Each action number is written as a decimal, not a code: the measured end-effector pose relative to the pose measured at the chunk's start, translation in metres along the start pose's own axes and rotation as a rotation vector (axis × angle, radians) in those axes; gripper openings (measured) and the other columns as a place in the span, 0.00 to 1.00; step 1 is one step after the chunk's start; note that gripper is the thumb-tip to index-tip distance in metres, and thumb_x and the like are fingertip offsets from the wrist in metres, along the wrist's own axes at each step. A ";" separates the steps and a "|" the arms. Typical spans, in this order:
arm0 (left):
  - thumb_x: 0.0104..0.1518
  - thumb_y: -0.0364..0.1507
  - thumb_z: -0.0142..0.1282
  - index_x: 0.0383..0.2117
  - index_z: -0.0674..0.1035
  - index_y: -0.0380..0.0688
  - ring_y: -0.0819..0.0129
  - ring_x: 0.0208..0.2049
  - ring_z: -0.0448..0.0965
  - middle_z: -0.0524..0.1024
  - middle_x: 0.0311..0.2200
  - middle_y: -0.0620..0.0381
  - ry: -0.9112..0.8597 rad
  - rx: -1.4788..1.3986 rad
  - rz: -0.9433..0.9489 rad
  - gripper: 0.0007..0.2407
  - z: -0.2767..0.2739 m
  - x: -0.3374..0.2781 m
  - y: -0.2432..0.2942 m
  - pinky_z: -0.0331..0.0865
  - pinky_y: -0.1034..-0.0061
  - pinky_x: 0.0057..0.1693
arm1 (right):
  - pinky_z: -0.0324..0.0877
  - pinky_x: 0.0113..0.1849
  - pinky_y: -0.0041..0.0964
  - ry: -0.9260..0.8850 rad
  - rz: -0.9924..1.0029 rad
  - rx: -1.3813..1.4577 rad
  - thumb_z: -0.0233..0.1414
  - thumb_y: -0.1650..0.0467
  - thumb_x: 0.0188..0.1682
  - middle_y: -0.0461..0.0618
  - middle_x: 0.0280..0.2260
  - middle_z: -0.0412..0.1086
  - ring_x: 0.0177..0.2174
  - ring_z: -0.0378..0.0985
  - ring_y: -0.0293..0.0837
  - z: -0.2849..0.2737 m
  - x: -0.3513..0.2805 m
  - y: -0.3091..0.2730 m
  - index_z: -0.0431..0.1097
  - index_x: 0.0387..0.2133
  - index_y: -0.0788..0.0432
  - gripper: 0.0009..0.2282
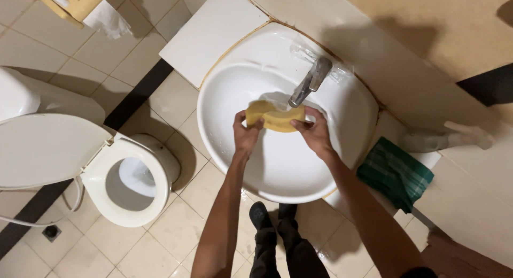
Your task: The person sprays cleaning solution onto the toilet seat and rim, then wipes the surfaces with a yellow sponge. They rinse the sponge under the sink faucet and return to wipe the toilet again.
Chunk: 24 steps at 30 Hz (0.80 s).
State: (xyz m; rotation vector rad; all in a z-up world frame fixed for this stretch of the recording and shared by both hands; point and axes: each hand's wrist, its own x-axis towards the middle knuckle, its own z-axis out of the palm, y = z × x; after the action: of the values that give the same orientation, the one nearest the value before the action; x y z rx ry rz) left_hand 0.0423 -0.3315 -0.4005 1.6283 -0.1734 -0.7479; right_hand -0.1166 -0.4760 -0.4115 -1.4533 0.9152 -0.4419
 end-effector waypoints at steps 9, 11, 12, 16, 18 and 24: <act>0.58 0.21 0.58 0.50 0.65 0.37 0.61 0.47 0.78 0.69 0.47 0.48 0.061 -0.033 0.057 0.17 -0.029 -0.011 0.009 0.79 0.73 0.49 | 0.69 0.33 0.30 -0.058 0.029 -0.038 0.61 0.70 0.50 0.45 0.32 0.74 0.31 0.73 0.34 0.032 0.006 0.002 0.70 0.48 0.63 0.15; 0.58 0.21 0.58 0.49 0.66 0.36 0.61 0.47 0.78 0.69 0.47 0.48 0.072 -0.063 0.096 0.16 -0.032 -0.012 0.013 0.78 0.74 0.48 | 0.65 0.30 0.31 -0.039 0.058 -0.084 0.62 0.70 0.51 0.46 0.26 0.71 0.27 0.67 0.35 0.037 0.008 -0.001 0.71 0.45 0.64 0.13; 0.58 0.20 0.57 0.49 0.66 0.37 0.62 0.46 0.79 0.69 0.47 0.49 0.079 -0.048 0.085 0.16 -0.034 -0.012 0.016 0.78 0.74 0.47 | 0.65 0.29 0.31 -0.036 0.039 -0.114 0.62 0.70 0.50 0.44 0.25 0.70 0.26 0.67 0.34 0.038 0.010 -0.003 0.71 0.42 0.64 0.12; 0.59 0.19 0.57 0.50 0.66 0.38 0.65 0.45 0.77 0.69 0.47 0.51 0.074 -0.036 0.125 0.15 -0.036 -0.014 0.009 0.75 0.76 0.45 | 0.65 0.28 0.29 -0.006 -0.010 -0.117 0.62 0.71 0.49 0.43 0.25 0.70 0.25 0.67 0.32 0.039 0.006 0.003 0.71 0.38 0.64 0.10; 0.59 0.19 0.58 0.49 0.67 0.38 0.66 0.44 0.78 0.69 0.46 0.51 0.063 -0.018 0.150 0.15 -0.031 -0.013 0.005 0.76 0.76 0.45 | 0.66 0.29 0.28 0.011 -0.043 -0.081 0.61 0.72 0.50 0.42 0.26 0.71 0.26 0.68 0.31 0.036 0.014 0.026 0.71 0.40 0.65 0.10; 0.58 0.20 0.59 0.47 0.66 0.41 0.69 0.37 0.79 0.75 0.39 0.49 0.014 -0.059 0.115 0.15 -0.001 -0.015 0.017 0.75 0.77 0.39 | 0.72 0.32 0.29 0.054 -0.009 -0.009 0.56 0.72 0.52 0.43 0.37 0.74 0.29 0.72 0.35 0.016 0.025 0.009 0.71 0.51 0.62 0.14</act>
State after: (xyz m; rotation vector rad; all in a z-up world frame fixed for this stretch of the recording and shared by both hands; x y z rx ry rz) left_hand 0.0364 -0.3267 -0.3795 1.5538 -0.2309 -0.6473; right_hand -0.0923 -0.4836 -0.4287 -1.4602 0.9543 -0.4862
